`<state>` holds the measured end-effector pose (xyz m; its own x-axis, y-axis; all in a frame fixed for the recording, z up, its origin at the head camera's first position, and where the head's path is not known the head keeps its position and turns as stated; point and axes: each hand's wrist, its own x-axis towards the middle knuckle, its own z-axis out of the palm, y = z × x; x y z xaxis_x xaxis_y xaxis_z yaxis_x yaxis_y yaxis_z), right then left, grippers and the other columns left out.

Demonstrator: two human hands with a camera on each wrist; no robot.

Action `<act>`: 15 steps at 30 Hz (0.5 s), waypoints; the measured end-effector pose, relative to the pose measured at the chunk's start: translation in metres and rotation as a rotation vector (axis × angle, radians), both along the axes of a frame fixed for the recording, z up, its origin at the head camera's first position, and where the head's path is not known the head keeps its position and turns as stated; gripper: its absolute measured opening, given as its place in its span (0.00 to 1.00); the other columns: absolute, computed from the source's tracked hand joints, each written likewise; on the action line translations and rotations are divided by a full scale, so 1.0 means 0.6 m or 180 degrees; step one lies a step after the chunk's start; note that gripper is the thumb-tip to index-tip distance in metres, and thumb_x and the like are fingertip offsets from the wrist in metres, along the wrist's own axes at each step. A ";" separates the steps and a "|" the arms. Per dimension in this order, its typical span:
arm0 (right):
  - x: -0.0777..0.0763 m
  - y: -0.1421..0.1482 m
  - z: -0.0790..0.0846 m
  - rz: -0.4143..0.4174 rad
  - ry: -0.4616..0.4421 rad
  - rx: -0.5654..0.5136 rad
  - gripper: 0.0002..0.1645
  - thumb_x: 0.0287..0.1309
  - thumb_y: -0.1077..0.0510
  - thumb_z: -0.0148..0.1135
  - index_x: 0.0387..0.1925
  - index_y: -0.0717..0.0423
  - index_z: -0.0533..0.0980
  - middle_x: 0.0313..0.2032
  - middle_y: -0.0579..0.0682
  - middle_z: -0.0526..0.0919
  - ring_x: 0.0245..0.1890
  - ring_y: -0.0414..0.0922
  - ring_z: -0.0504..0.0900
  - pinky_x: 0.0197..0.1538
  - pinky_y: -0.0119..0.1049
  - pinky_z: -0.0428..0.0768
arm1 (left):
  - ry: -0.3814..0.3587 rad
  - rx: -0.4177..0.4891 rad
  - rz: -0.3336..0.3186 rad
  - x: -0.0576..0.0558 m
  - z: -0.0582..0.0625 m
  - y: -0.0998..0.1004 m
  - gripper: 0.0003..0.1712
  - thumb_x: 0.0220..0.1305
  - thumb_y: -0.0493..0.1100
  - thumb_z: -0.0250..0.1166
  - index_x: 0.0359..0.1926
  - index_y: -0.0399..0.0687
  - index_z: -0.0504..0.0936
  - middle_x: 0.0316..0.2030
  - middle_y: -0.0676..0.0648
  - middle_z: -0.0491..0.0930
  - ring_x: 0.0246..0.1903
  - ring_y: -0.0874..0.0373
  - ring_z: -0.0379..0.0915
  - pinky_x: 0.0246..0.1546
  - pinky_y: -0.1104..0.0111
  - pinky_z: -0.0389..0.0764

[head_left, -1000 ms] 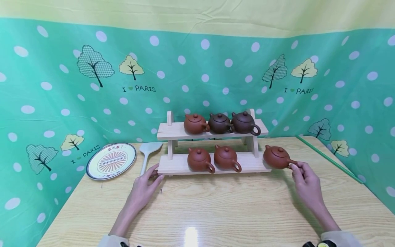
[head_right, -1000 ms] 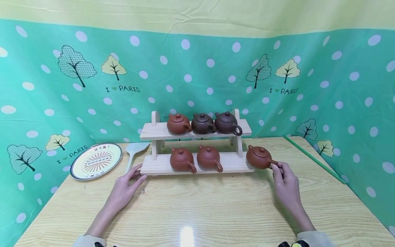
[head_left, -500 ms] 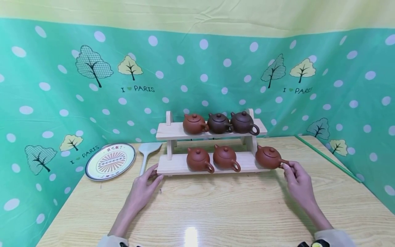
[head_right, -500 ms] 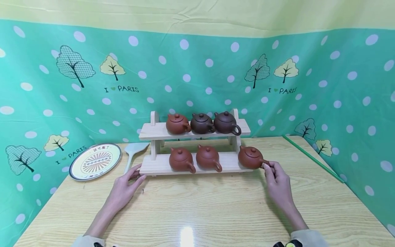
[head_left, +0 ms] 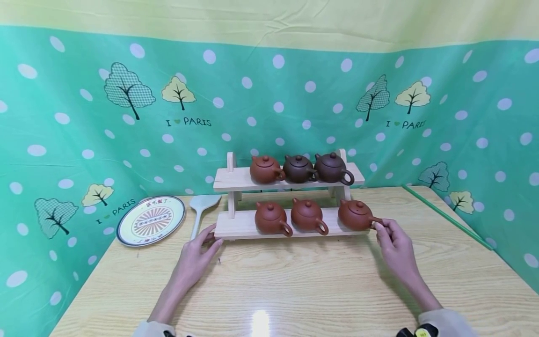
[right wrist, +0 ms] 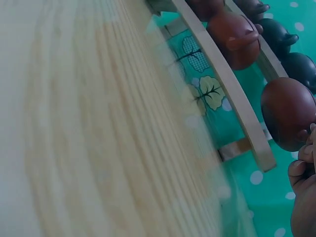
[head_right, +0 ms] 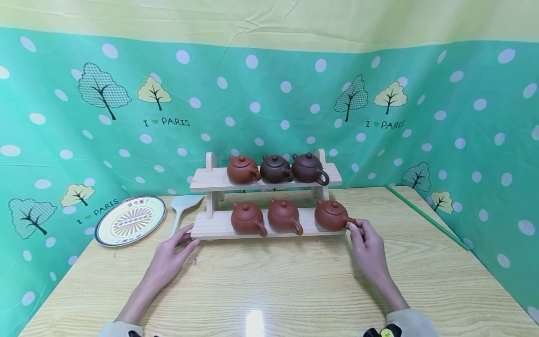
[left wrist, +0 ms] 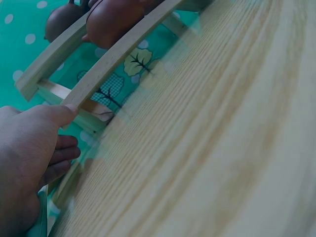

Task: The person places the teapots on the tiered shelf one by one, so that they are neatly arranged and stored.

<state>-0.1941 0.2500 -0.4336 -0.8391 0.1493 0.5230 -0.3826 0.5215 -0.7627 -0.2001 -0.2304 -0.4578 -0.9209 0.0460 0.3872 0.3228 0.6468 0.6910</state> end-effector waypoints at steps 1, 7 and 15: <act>-0.001 -0.002 -0.001 0.0018 0.0007 -0.0016 0.06 0.75 0.70 0.54 0.44 0.69 0.77 0.22 0.48 0.70 0.19 0.37 0.64 0.18 0.35 0.62 | 0.0004 -0.0001 -0.0001 0.000 0.000 0.000 0.31 0.71 0.44 0.70 0.69 0.37 0.74 0.50 0.34 0.86 0.53 0.40 0.83 0.60 0.44 0.77; -0.007 -0.010 -0.009 0.0105 0.0063 -0.0053 0.06 0.75 0.70 0.55 0.45 0.69 0.78 0.22 0.52 0.71 0.19 0.36 0.65 0.17 0.36 0.63 | 0.0015 -0.0014 0.0009 -0.001 -0.002 0.000 0.31 0.71 0.45 0.70 0.69 0.37 0.74 0.51 0.35 0.86 0.53 0.40 0.83 0.61 0.44 0.76; 0.001 -0.036 0.011 0.0156 0.0129 -0.0033 0.05 0.73 0.74 0.54 0.42 0.71 0.77 0.20 0.50 0.69 0.18 0.35 0.62 0.17 0.36 0.60 | 0.0067 -0.0023 -0.0002 -0.002 -0.004 -0.001 0.30 0.71 0.44 0.70 0.68 0.36 0.75 0.50 0.34 0.86 0.52 0.40 0.83 0.59 0.45 0.78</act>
